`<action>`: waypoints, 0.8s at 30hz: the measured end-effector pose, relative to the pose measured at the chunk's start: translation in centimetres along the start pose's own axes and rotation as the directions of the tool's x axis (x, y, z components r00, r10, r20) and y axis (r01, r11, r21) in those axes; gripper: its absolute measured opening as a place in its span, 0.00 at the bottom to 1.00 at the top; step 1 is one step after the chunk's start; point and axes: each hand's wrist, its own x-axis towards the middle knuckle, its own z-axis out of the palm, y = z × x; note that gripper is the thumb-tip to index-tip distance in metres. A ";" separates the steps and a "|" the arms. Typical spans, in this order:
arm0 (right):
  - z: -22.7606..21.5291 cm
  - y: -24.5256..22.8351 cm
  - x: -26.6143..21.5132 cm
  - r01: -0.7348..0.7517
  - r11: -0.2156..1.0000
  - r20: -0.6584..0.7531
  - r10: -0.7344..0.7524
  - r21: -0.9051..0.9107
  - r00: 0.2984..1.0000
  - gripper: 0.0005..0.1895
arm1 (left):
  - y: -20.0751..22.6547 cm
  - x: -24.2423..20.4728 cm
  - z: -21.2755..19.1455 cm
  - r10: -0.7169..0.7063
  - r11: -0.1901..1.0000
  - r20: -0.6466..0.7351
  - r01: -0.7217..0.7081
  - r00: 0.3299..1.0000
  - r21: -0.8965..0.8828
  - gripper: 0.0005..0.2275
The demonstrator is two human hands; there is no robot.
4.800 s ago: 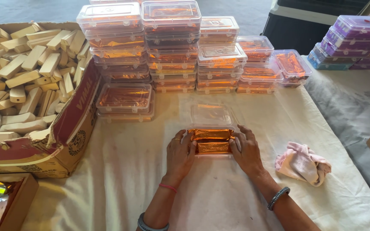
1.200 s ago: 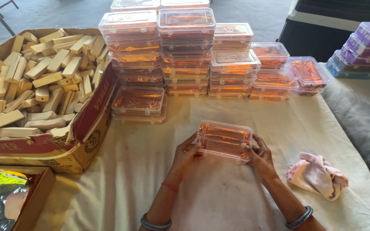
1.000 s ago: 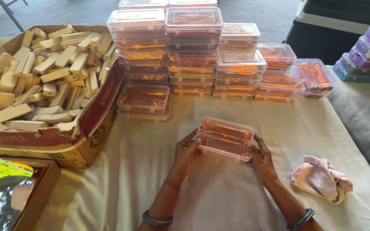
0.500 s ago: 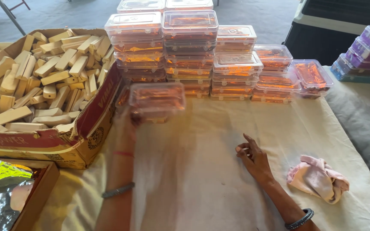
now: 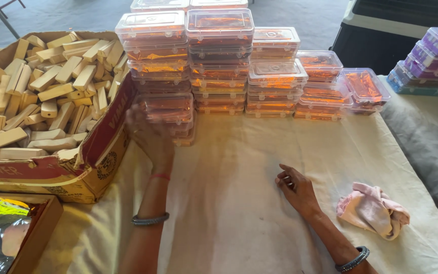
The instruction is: The person wipes the inside and outside of a clear plastic container with a cloth, then places two orange foil-wrapped bars inside and closes the lid. They then pick up two small wooden blocks from a box and wipe them with the cloth.
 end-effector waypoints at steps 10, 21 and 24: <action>-0.1 -0.8 -0.2 -0.030 0.998 0.025 0.032 -0.062 0.999 0.24 | 2.4 0.2 0.1 0.531 0.590 0.524 -0.735 0.665 0.335 0.33; -0.2 -1.6 -0.5 0.034 0.995 0.071 -0.027 -0.092 0.997 0.22 | 1.7 1.1 0.0 0.551 0.531 0.551 -0.772 0.627 0.348 0.29; -0.1 -2.3 -0.5 -0.024 0.990 0.073 0.035 -0.141 0.997 0.22 | 1.7 0.9 0.1 0.553 0.534 0.555 -0.775 0.622 0.337 0.28</action>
